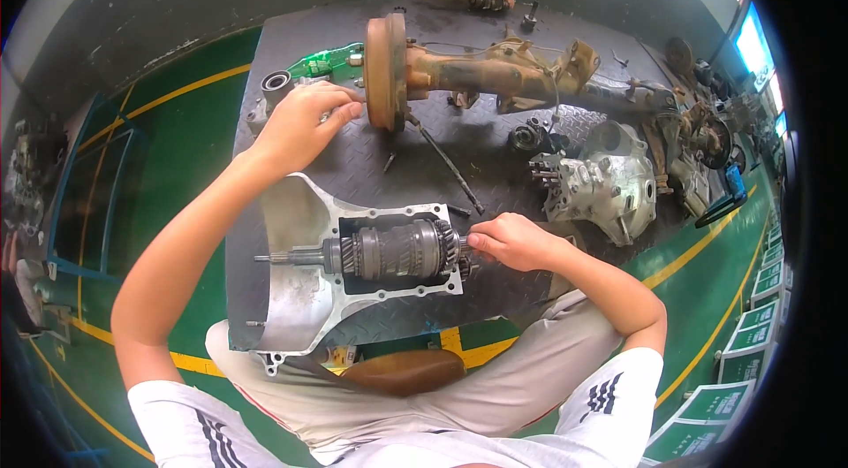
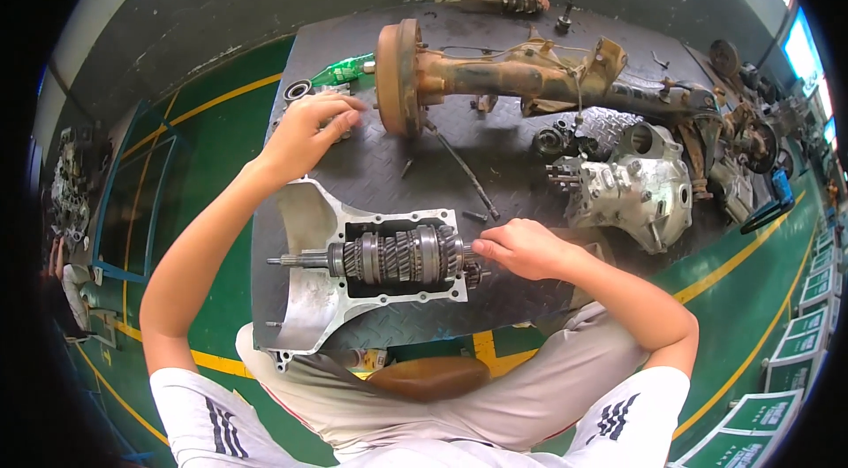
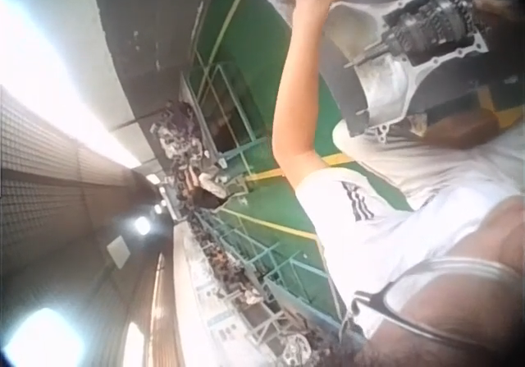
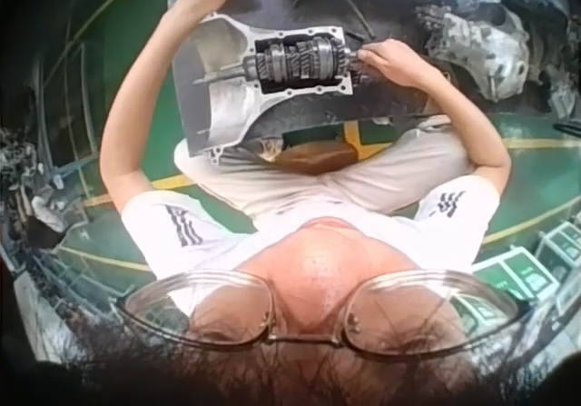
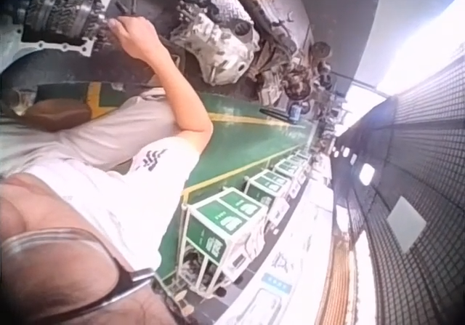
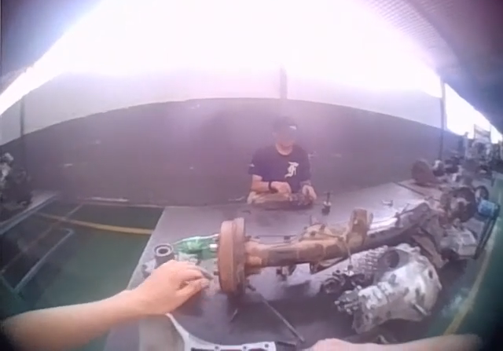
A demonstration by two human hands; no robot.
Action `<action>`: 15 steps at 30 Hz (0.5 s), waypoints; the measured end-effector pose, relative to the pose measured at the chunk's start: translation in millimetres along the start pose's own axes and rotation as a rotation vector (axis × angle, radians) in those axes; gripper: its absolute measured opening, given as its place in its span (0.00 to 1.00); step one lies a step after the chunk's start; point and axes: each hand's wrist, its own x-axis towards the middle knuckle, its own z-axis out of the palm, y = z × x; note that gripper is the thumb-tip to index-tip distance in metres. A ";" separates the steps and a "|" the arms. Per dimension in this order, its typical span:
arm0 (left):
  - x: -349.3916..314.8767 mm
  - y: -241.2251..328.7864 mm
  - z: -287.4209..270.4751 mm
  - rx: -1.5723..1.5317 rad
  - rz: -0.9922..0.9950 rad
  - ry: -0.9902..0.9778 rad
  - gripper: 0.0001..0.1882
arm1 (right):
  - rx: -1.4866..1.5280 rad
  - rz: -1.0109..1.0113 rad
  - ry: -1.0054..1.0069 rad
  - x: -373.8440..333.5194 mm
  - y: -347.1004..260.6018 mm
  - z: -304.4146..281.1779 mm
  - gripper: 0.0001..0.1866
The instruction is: The person rotates gears and slides components along a shaft inside a transmission housing. They manipulate the assembly by hand while it sits on a workbench.
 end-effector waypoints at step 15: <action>-509.2 -6.8 -15.8 0.668 -1.181 -0.814 0.11 | -0.110 0.017 -0.055 -1.9 1.0 -2.9 0.28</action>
